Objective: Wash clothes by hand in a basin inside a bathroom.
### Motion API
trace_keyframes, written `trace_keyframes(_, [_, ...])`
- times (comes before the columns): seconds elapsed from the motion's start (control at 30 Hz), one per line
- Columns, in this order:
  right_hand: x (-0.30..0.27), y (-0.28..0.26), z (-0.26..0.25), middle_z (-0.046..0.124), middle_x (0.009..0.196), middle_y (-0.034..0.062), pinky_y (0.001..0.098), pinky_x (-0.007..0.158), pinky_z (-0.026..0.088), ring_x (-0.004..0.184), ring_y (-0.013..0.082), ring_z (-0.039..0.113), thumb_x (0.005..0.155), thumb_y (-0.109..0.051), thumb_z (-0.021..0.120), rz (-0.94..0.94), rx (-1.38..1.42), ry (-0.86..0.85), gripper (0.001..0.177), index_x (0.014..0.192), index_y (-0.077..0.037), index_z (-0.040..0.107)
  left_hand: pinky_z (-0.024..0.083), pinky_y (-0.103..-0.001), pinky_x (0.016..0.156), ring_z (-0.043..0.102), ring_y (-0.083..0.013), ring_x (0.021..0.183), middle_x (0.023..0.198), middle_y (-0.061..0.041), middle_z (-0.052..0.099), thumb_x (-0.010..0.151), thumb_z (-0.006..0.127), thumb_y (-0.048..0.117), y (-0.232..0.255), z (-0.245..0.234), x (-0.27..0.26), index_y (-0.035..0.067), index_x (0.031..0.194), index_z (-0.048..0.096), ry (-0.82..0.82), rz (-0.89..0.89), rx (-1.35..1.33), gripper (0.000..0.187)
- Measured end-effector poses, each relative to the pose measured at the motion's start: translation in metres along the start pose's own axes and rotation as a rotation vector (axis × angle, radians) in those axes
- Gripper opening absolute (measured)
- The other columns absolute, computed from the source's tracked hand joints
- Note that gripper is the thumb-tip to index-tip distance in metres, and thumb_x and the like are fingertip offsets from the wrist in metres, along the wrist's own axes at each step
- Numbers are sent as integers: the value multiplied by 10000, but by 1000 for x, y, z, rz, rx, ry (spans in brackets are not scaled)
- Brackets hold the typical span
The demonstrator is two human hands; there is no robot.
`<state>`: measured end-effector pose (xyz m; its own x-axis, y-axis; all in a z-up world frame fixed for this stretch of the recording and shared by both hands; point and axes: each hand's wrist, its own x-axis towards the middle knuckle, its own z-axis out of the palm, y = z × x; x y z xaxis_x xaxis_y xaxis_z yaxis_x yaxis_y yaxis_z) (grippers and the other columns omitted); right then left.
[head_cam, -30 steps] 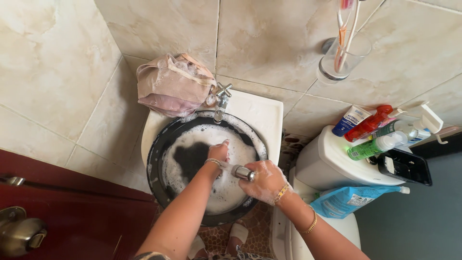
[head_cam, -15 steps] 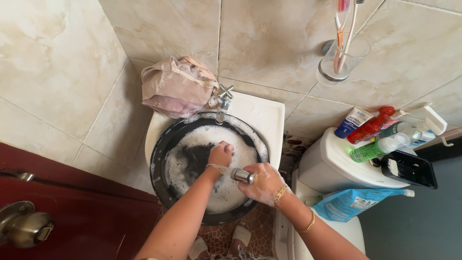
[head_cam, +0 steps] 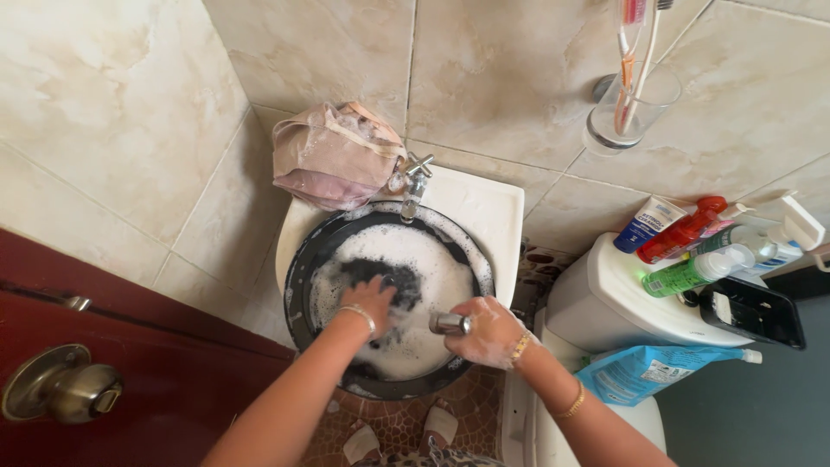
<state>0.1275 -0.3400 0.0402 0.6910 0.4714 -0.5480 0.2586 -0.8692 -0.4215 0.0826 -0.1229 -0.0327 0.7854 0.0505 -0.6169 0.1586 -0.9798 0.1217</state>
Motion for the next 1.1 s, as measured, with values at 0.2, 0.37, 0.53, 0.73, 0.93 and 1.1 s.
trace_keyframes(0.2, [-3, -48, 22, 739, 1027, 168, 410, 901, 563, 1043, 284, 642, 758, -386, 687, -299, -305, -51, 457, 1121, -113, 744, 122, -489, 1247, 182, -392, 1537, 1688, -209, 120, 1014, 534, 600, -76, 79, 0, 71, 1625, 210, -66, -93, 128, 872])
trace_keyframes(0.37, [58, -40, 66, 737, 955, 161, 346, 666, 618, 752, 268, 715, 844, -474, 633, -672, -512, 215, 349, 946, -159, 742, 24, -600, 1250, 172, -358, 1561, 1687, -126, 199, 1041, 478, 507, -68, 59, -39, 104, 1590, 319, 27, -130, 90, 699])
trace_keyframes(0.53, [23, -91, 13, 735, 684, 125, 384, 515, 575, 484, 173, 580, 842, -380, 635, -97, -24, -52, 509, 1284, -131, 646, 28, -641, 1289, 221, -311, 1584, 1684, -49, 301, 1041, 458, 528, -57, 56, -38, 190, 1587, 391, 27, -113, -23, 646])
trace_keyframes(0.73, [57, -19, -7, 795, 742, 162, 382, 578, 655, 587, 237, 701, 836, -299, 625, 103, 86, 213, 522, 1294, -49, 612, 213, -708, 1195, 17, -393, 1588, 1734, -1, -104, 980, 544, 575, -26, 36, -31, 390, 1647, 91, -199, -107, -108, 827])
trace_keyframes(0.93, [55, 62, -21, 748, 1018, 185, 455, 887, 567, 986, 409, 701, 859, -337, 647, -374, -662, 578, 271, 831, -106, 784, 285, -698, 1176, 59, -377, 1597, 1743, 3, -69, 920, 628, 605, -9, 21, -15, 380, 1644, 142, -221, -76, -97, 900])
trace_keyframes(1.1, [8, 57, -32, 756, 943, 240, 419, 887, 590, 932, 418, 698, 785, -293, 677, 113, 20, 530, 272, 905, -55, 733, 323, -565, 1209, 209, -349, 1561, 1727, -17, 96, 962, 563, 598, -9, 35, 10, 346, 1625, 235, -105, -26, -112, 782])
